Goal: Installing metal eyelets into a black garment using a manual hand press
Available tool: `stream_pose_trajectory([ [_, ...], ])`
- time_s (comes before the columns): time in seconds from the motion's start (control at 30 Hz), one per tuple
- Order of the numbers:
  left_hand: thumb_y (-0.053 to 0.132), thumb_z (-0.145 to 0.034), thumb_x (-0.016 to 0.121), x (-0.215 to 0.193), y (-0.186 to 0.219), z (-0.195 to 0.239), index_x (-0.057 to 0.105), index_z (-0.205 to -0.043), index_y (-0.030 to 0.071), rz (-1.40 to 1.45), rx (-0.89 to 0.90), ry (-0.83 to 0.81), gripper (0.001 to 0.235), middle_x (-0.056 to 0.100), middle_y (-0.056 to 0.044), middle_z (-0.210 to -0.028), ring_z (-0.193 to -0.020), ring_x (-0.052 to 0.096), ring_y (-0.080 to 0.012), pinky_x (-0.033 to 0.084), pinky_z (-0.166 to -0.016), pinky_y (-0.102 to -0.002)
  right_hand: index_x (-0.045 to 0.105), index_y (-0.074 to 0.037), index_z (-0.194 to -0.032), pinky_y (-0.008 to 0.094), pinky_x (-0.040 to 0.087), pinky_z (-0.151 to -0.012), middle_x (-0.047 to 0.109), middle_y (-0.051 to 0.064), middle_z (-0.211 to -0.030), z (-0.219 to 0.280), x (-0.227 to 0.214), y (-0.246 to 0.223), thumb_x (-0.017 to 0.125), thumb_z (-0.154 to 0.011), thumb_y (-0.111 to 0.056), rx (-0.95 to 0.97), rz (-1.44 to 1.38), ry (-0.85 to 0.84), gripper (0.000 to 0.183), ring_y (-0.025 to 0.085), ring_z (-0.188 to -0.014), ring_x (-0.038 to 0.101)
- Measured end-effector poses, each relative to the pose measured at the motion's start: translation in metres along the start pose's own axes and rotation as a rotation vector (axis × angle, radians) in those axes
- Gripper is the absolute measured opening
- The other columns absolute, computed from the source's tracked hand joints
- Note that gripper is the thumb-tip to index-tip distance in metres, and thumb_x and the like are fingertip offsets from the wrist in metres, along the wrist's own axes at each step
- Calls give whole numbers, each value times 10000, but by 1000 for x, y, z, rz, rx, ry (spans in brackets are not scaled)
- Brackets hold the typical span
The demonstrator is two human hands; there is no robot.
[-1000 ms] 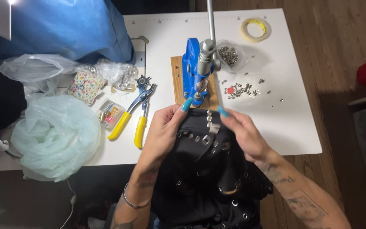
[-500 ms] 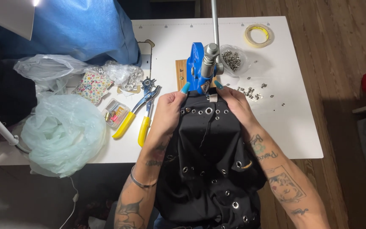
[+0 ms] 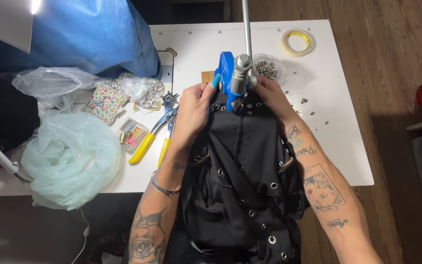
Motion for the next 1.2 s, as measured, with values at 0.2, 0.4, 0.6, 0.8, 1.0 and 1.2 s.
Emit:
stream_pose_trajectory([
  [0.2, 395, -846, 492, -4, -7, -4, 564, -654, 51, -77, 18, 3, 401, 521, -148, -525, -584, 534, -263, 428, -601, -330, 571, -75, -729, 195, 407, -590, 489, 2, -595, 20, 34, -38, 507, -764, -12, -144, 112, -49, 96, 85, -586, 488],
  [0.4, 411, -843, 488, -2, -6, -2, 548, -652, 69, -62, 31, -7, 396, 520, -130, -526, -602, 524, -237, 432, -627, -328, 591, -80, -743, 243, 399, -624, 498, 27, -604, 10, 20, -19, 481, -778, -6, -163, 231, 16, 137, 97, -616, 454],
  [0.6, 398, -839, 500, 3, -16, -10, 533, -629, 72, -12, 26, -24, 389, 501, -118, -505, -590, 505, -210, 436, -616, -309, 579, -98, -732, 245, 433, -675, 532, 20, -617, 17, 22, -24, 499, -795, -27, -144, 271, 79, 123, 115, -636, 515],
  [0.8, 417, -834, 496, 2, -14, -12, 535, -616, 68, -26, 15, -8, 413, 499, -119, -494, -567, 512, -223, 431, -592, -314, 570, -39, -774, 394, 454, -705, 544, 118, -625, 4, 11, -7, 471, -788, 7, -293, 526, 112, 110, 244, -704, 564],
  [1.0, 416, -834, 505, 1, -30, -13, 580, -669, 75, -41, 10, -16, 386, 524, -133, -519, -588, 537, -235, 431, -615, -321, 524, -55, -916, 443, 494, -599, 618, 148, -737, 16, 8, -7, 595, -803, -87, -457, 798, 232, 137, 343, -733, 616],
  [1.2, 308, -884, 455, 3, -30, -14, 584, -765, -11, -59, 66, -35, 364, 530, -206, -608, -667, 521, -277, 419, -660, -387, 524, -4, -944, 316, 505, -578, 574, 160, -768, 43, -26, -32, 588, -865, -49, -724, 746, 324, 112, 304, -691, 603],
])
Point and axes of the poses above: each hand's wrist, its own z-axis away from the middle knuckle, its own x-axis out of the palm, y = z × x, the point moved 5 cm from there along -z, towards the middle knuckle
